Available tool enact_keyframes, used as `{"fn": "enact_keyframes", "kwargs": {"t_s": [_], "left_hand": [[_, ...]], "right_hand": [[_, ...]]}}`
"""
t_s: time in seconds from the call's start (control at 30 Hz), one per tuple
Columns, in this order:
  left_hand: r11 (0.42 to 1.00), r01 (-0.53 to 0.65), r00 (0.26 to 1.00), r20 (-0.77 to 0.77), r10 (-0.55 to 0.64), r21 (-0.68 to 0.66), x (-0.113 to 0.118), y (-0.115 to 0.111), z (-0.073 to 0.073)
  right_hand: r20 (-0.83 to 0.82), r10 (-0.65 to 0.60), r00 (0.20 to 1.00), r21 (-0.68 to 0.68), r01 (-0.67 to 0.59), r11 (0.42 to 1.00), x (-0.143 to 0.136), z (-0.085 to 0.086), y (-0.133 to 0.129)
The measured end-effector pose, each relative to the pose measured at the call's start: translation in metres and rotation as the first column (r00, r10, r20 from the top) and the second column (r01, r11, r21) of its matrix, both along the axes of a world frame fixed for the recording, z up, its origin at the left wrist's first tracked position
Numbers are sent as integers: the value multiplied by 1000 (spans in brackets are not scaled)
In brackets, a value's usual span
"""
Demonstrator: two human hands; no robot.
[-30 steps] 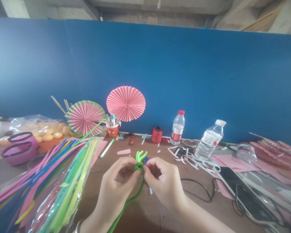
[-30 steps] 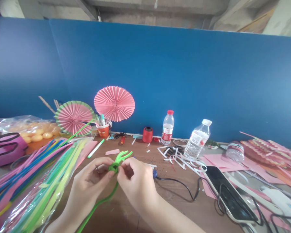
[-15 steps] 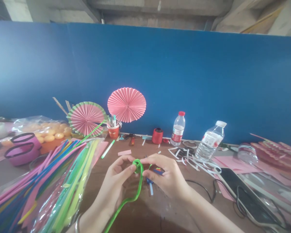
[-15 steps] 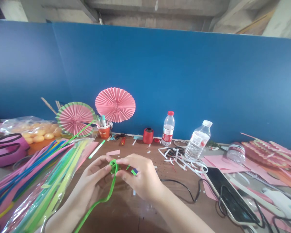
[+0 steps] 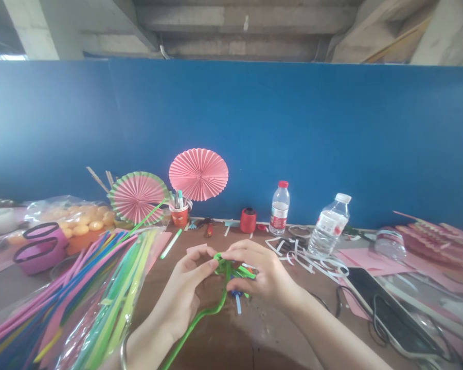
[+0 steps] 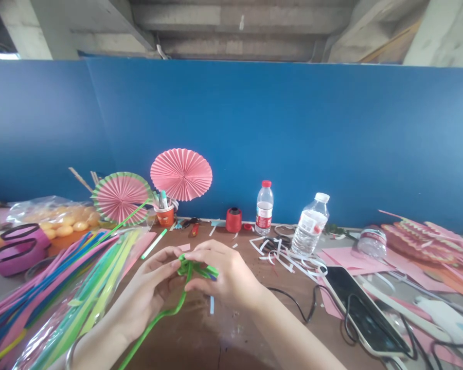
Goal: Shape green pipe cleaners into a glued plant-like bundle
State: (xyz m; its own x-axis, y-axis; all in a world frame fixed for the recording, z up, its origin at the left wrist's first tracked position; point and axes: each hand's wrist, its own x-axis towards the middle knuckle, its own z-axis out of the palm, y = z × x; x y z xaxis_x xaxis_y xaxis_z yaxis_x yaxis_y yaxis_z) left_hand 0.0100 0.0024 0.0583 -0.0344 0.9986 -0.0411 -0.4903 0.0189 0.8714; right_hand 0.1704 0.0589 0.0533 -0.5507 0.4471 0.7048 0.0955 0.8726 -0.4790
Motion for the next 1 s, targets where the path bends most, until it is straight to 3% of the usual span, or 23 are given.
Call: {"fn": "enact_keyframes", "kwargs": {"t_s": [0.23, 0.43, 0.63, 1.0], "left_hand": [[987, 156, 979, -139, -150, 33, 14, 6, 36], [968, 171, 951, -287, -113, 184, 27, 10, 63], [943, 271, 918, -346, -193, 192, 28, 15, 69], [940, 260, 887, -440, -142, 221, 22, 24, 59]], "right_hand": [[-112, -76, 991, 54, 82, 995, 12, 18, -3], [-237, -166, 957, 111, 197, 974, 23, 34, -8], [-321, -193, 927, 64, 224, 972, 23, 34, -9], [-442, -267, 856, -177, 209, 962, 7, 16, -8]]}}
